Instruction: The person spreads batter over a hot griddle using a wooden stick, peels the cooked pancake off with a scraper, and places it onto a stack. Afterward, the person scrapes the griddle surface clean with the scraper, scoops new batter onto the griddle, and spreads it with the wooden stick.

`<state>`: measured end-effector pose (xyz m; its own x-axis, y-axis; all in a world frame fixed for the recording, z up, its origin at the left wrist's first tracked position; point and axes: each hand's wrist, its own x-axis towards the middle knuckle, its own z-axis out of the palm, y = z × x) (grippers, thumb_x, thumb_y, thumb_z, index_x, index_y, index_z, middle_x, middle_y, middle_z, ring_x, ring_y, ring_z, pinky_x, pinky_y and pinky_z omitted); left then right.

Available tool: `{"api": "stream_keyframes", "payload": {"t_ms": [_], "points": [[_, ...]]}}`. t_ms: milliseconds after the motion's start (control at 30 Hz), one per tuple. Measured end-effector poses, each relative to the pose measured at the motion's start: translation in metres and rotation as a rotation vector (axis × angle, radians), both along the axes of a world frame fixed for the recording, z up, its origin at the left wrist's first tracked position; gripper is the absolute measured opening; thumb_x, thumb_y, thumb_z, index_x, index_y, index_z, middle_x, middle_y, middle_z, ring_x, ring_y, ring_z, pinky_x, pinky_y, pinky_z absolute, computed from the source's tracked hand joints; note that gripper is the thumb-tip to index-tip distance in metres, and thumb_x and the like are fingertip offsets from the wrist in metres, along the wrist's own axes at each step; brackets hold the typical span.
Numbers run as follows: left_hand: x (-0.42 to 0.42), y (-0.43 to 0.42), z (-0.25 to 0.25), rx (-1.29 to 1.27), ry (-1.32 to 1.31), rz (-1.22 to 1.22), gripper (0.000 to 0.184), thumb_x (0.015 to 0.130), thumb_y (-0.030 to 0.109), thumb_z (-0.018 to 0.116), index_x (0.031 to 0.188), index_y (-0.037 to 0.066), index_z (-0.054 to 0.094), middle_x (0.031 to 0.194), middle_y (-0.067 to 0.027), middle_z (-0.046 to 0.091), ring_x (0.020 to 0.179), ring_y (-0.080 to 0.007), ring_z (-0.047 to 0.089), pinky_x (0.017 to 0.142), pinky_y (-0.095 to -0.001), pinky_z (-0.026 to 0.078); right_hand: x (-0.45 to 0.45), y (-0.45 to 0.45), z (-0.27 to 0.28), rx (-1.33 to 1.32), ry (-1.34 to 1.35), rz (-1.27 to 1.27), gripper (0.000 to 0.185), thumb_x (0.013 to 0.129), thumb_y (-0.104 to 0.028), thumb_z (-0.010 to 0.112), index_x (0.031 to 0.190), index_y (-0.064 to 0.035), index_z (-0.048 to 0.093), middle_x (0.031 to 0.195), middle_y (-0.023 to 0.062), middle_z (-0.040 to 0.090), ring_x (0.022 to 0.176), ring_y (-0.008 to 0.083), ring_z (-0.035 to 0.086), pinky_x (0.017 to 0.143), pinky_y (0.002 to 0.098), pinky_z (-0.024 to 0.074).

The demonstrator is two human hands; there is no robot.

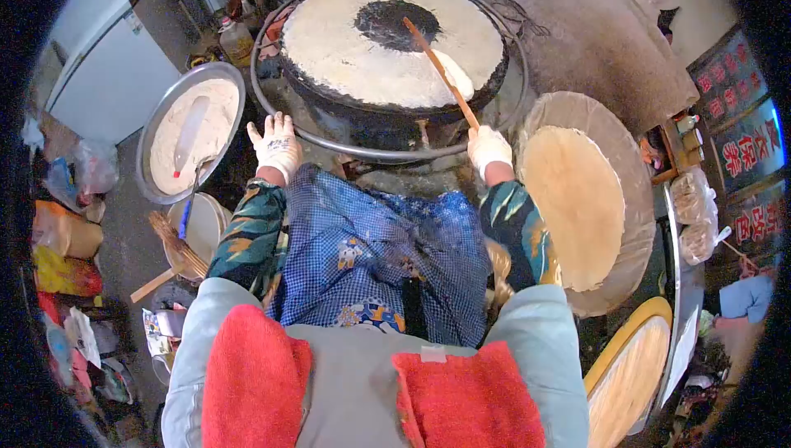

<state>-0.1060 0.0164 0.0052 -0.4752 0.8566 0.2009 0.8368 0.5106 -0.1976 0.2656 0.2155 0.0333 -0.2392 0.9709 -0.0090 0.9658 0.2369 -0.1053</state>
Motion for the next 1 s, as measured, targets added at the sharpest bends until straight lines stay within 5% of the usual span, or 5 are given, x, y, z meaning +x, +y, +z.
{"api": "stream_keyframes", "payload": {"t_ms": [133, 300, 533, 800, 1000], "points": [[0.050, -0.012, 0.046, 0.003, -0.164, -0.212, 0.057, 0.080, 0.025, 0.059, 0.132, 0.006, 0.047, 0.139, -0.0137, 0.047, 0.135, -0.0322, 0.038, 0.109, -0.0667, 0.015, -0.024, -0.028, 0.046, -0.076, 0.068, 0.112, 0.041, 0.097, -0.041, 0.042, 0.097, -0.0057, 0.063, 0.097, 0.0231, 0.067, 0.094, 0.0423, 0.062, 0.085, 0.0501, 0.0479], [0.050, -0.027, -0.001, 0.143, -0.076, -0.358, 0.059, 0.079, 0.022, 0.060, 0.135, 0.007, 0.045, 0.138, -0.0141, 0.049, 0.132, -0.0331, 0.042, 0.111, -0.0629, 0.015, 0.025, -0.106, 0.055, -0.078, 0.175, 0.338, 0.036, 0.096, -0.039, 0.045, 0.097, -0.0053, 0.056, 0.087, 0.0260, 0.065, 0.085, 0.0471, 0.061, 0.080, 0.0557, 0.0462], [0.063, -0.020, 0.014, 0.232, -0.157, -0.413, 0.051, 0.081, 0.019, 0.062, 0.128, 0.005, 0.051, 0.133, -0.0154, 0.052, 0.130, -0.0346, 0.042, 0.111, -0.0612, 0.017, 0.133, -0.157, 0.022, -0.111, -0.044, 0.102, 0.027, 0.094, -0.033, 0.051, 0.094, -0.0064, 0.051, 0.075, 0.0265, 0.063, 0.070, 0.0474, 0.061, 0.065, 0.0582, 0.0473], [0.059, -0.022, 0.000, 0.189, -0.137, -0.332, 0.055, 0.079, 0.018, 0.060, 0.131, 0.003, 0.048, 0.138, -0.0167, 0.048, 0.132, -0.0343, 0.040, 0.114, -0.0586, 0.013, 0.067, -0.042, -0.007, 0.096, -0.055, 0.264, 0.032, 0.096, -0.037, 0.047, 0.100, -0.0052, 0.051, 0.071, 0.0232, 0.064, 0.065, 0.0420, 0.064, 0.059, 0.0534, 0.0510], [0.046, -0.019, 0.011, 0.141, -0.166, -0.281, 0.057, 0.079, 0.018, 0.059, 0.133, 0.003, 0.047, 0.140, -0.0165, 0.046, 0.135, -0.0337, 0.037, 0.115, -0.0585, 0.009, -0.001, 0.045, 0.024, -0.064, -0.031, 0.187, 0.038, 0.097, -0.039, 0.043, 0.097, -0.0040, 0.057, 0.085, 0.0254, 0.066, 0.082, 0.0443, 0.063, 0.077, 0.0537, 0.0490]]}}
